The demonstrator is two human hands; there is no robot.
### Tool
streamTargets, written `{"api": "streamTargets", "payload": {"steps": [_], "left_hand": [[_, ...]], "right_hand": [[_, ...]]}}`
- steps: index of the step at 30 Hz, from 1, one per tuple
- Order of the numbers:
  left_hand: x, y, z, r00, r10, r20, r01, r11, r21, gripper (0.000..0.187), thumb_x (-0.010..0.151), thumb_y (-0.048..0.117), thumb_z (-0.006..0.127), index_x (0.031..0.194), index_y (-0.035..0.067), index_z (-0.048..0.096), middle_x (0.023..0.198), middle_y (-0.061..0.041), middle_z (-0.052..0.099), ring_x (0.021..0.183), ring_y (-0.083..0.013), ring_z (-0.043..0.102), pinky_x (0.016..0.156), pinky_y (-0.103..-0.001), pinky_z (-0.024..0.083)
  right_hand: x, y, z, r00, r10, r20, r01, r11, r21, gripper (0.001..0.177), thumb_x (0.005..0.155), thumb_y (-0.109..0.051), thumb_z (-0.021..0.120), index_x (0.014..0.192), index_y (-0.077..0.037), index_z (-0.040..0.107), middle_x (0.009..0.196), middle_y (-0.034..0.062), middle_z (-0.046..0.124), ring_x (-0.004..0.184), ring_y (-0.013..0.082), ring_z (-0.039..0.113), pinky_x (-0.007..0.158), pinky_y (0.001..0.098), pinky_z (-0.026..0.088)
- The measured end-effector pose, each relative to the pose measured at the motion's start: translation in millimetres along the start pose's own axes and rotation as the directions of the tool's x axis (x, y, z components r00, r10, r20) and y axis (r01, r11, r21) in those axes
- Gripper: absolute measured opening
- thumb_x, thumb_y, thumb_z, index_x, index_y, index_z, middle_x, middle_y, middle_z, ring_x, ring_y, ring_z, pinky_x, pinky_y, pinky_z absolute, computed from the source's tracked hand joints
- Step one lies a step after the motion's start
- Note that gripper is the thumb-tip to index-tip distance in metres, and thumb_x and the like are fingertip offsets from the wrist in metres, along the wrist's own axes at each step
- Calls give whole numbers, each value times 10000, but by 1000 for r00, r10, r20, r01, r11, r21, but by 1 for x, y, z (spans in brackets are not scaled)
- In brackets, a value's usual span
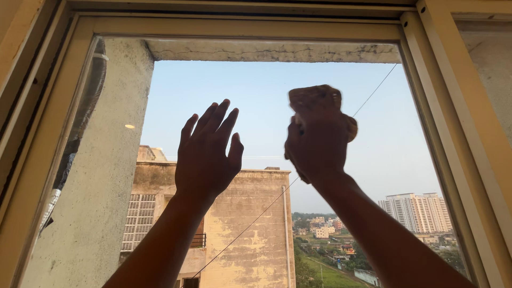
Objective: The person wipes a window pane with a yellow cloth, moving the cloth in circular and vertical motions across the glass surface. The person uses one hand to hold the cloth and the other to stabilize against the window frame.
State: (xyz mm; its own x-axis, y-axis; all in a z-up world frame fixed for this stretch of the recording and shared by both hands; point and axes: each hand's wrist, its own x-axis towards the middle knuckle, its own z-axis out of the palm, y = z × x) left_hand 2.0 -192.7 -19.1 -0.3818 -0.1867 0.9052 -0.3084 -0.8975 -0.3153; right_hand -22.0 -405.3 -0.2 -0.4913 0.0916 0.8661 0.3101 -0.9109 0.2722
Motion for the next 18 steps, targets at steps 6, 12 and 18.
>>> {"api": "streamTargets", "payload": {"steps": [6,12,18], "left_hand": [[-1,-1,-2,999,32,-16,-32,999,7,471,1009,249,523,1443,75,585,1560,-116,523,1470,-267,458,1237,-507,267],[-1,-2,-1,1000,18,1,-18,1000,-1,480,990,252,519,1434,85,588,1555,-114,528,1467,-263,454,1230,-512,264],[-1,-2,0,1000,21,-2,-21,1000,16,485,990,264,525,1434,80,585,1552,-119,523,1467,-271,450,1228,-520,259]], "right_hand": [[-14,-1,-23,933,-348,96,327,927,183,360,860,-61,703,1213,-117,743,1260,72,737,1196,257,686,963,439,553],[-7,62,-55,959,-248,134,229,963,142,338,908,-44,686,1234,-113,745,1267,75,741,1125,242,715,965,433,575],[-5,105,-49,960,270,-79,-241,935,262,238,929,-109,676,1156,-135,743,1228,23,738,955,192,731,865,361,588]]}}
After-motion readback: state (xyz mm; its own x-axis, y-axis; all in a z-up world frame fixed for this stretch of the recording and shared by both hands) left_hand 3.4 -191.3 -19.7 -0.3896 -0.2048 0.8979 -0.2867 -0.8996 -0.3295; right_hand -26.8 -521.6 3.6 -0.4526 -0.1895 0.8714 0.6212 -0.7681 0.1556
